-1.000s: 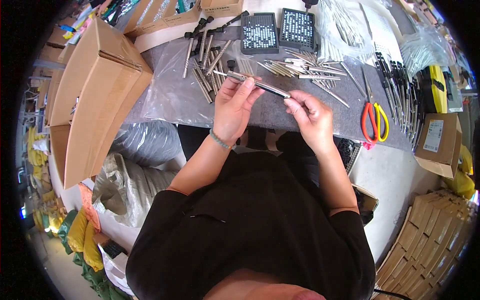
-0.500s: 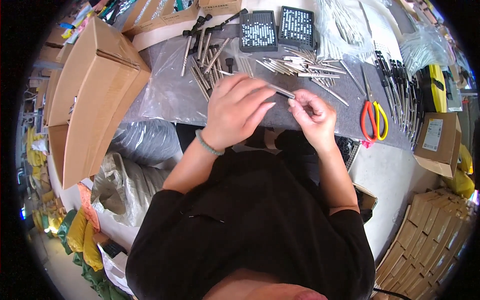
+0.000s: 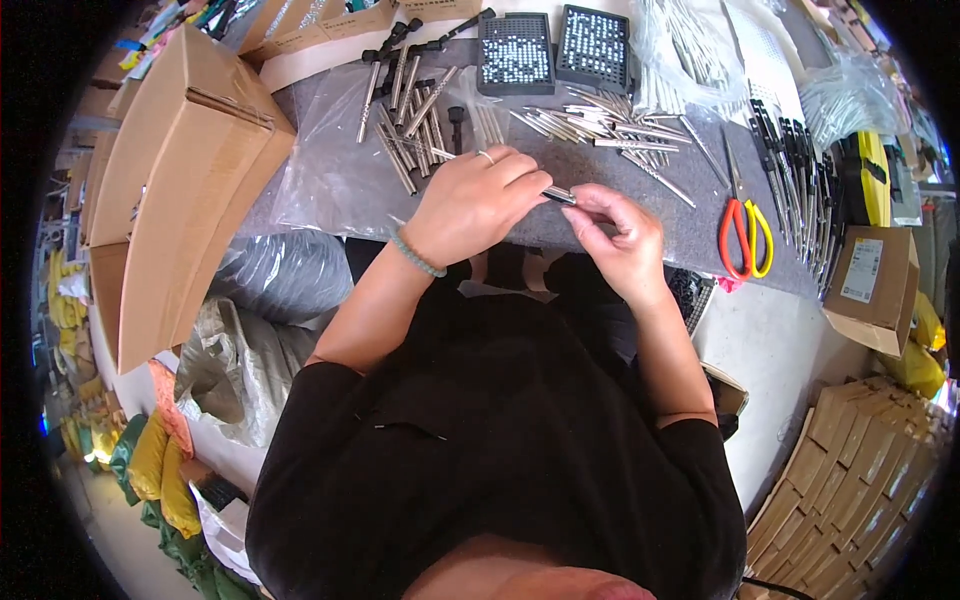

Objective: The person is assembling hardware components, specifically inserting small metal pins and a black plastic piece onto a metal tube, then using a power screwdriver to secure them.

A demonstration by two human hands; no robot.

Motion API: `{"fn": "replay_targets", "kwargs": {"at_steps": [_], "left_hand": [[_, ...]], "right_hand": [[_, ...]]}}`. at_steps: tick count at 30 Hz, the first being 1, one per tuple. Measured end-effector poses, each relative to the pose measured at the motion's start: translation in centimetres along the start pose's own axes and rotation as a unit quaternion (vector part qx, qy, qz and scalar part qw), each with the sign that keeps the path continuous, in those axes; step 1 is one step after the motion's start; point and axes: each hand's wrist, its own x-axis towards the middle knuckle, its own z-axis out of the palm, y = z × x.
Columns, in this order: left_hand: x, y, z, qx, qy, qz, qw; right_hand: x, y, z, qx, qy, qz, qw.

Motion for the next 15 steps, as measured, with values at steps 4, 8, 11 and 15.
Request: {"fn": "replay_targets", "kwargs": {"at_steps": [4, 8, 11, 15], "left_hand": [[-0.02, -0.05, 0.15, 0.011, 0.018, 0.010, 1.000], [-0.08, 0.01, 0.27, 0.008, 0.017, 0.004, 1.000], [-0.13, 0.06, 0.40, 0.013, 0.024, 0.008, 1.000], [-0.27, 0.02, 0.92, 0.002, 0.031, 0.000, 1.000]], "right_hand": [[0.12, 0.06, 0.15, -0.007, 0.009, -0.006, 1.000], [0.16, 0.10, 0.19, -0.012, 0.004, -0.003, 1.000], [0.13, 0.03, 0.19, -0.010, 0.007, -0.011, 1.000], [0.26, -0.27, -0.07, -0.040, -0.002, 0.008, 0.999]]}}
